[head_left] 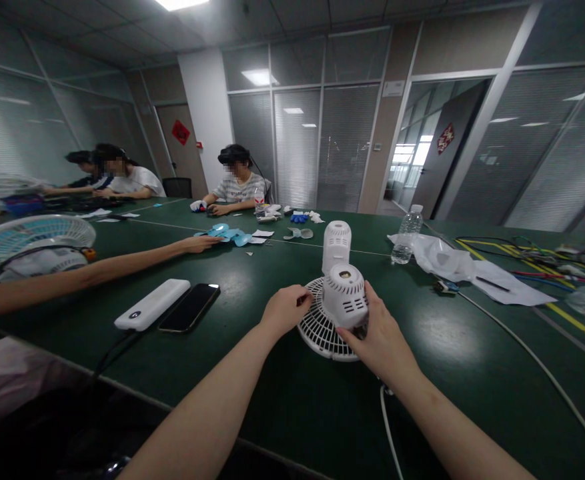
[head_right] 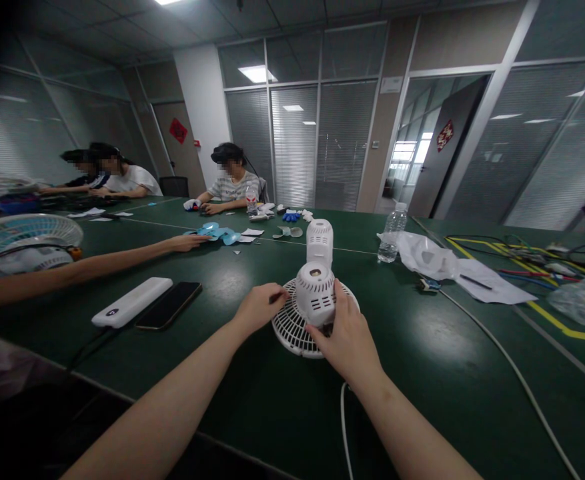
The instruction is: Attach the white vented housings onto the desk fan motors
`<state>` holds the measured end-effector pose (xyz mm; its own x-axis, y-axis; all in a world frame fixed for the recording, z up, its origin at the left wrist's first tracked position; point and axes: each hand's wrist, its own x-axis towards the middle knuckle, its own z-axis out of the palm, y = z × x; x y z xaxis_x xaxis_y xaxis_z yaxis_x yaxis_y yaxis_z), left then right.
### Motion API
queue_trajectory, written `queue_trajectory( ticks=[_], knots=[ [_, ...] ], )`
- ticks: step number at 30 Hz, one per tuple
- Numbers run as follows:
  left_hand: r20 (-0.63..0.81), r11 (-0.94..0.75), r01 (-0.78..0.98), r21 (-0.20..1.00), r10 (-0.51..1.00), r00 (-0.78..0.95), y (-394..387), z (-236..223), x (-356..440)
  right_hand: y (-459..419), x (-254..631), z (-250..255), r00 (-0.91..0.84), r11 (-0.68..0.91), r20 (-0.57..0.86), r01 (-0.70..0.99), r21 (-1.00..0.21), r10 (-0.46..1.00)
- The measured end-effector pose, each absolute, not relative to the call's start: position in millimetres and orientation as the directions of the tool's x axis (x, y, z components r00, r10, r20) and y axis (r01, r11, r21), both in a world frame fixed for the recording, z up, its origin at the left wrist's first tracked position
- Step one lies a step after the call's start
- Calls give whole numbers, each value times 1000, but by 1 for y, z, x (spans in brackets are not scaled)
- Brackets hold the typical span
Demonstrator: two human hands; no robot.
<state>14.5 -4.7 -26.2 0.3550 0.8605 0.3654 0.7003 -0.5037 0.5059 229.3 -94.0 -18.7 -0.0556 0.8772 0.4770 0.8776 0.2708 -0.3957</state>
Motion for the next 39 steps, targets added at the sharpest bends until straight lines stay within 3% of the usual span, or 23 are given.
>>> queue_trajectory(
  ticks=[10,15,26,30,39],
  knots=[
    [405,-491,654,575,866,293,4,-36,13,-98,227,-16,-37,240,485,900,-363,874],
    [324,-284,645,709,944,60,27,-51,3,-98,226,-13,-9,196,520,932,-305,854],
    [187,-154,572,805,982,2,27,-56,-6,-124,265,1,47,140,477,927,-349,878],
    [139,-127,547,828,990,19,30,-59,-7,-166,302,2,136,37,488,944,-328,862],
    [99,-128,539,832,992,83,36,-67,-11,-250,411,-4,457,-358,459,888,-289,762]
  ],
)
